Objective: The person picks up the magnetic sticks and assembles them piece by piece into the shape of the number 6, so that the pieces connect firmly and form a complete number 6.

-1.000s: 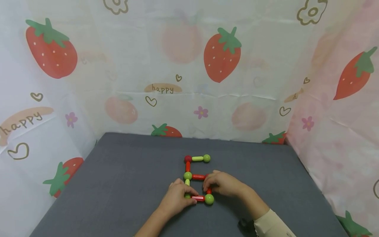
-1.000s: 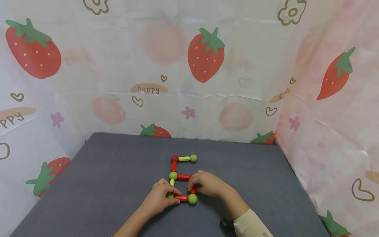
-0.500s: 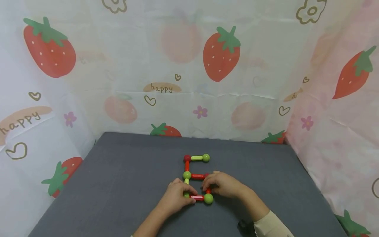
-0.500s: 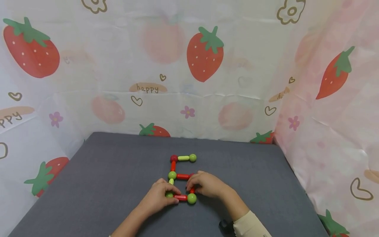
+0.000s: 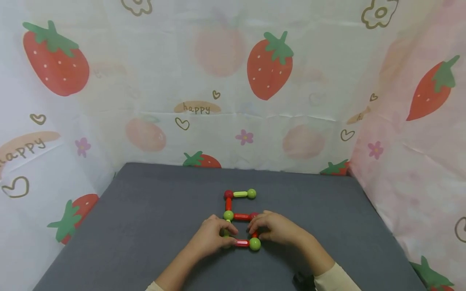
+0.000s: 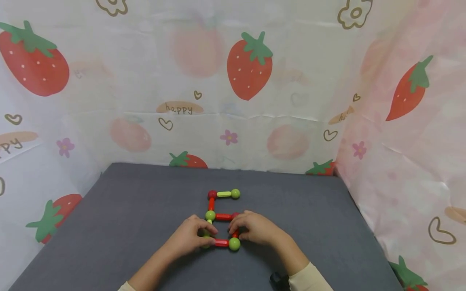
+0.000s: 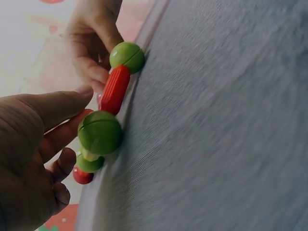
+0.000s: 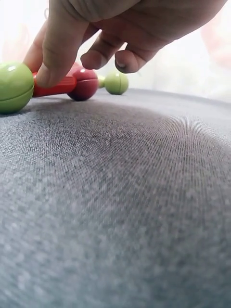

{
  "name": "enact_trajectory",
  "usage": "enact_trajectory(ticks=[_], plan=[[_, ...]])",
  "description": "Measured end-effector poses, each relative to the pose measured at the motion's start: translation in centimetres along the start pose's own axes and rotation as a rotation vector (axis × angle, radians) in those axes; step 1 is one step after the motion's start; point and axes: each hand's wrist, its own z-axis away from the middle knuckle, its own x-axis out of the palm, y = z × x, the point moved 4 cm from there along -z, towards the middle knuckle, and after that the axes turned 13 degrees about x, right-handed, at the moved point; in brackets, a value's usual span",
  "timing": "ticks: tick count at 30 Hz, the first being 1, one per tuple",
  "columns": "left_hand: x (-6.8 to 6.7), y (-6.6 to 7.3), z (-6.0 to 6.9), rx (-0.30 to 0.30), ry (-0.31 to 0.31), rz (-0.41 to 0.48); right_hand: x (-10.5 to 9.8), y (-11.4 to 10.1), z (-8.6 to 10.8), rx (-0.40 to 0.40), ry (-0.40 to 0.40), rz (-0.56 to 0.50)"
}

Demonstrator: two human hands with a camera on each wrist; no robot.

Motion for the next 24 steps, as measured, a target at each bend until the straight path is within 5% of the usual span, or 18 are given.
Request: enact_trajectory(ticks=[16, 24], plan=[[-3.8, -0.5, 1.0, 0.032, 0.041, -0.109, -0.8, -0.6, 1.7, 0.004, 0.092, 0.008], [-5.5, -0.6, 1.8, 0.056, 0.073, -0.179, -1.7, -0.5, 3.4, 0.084, 0.232, 0.052]])
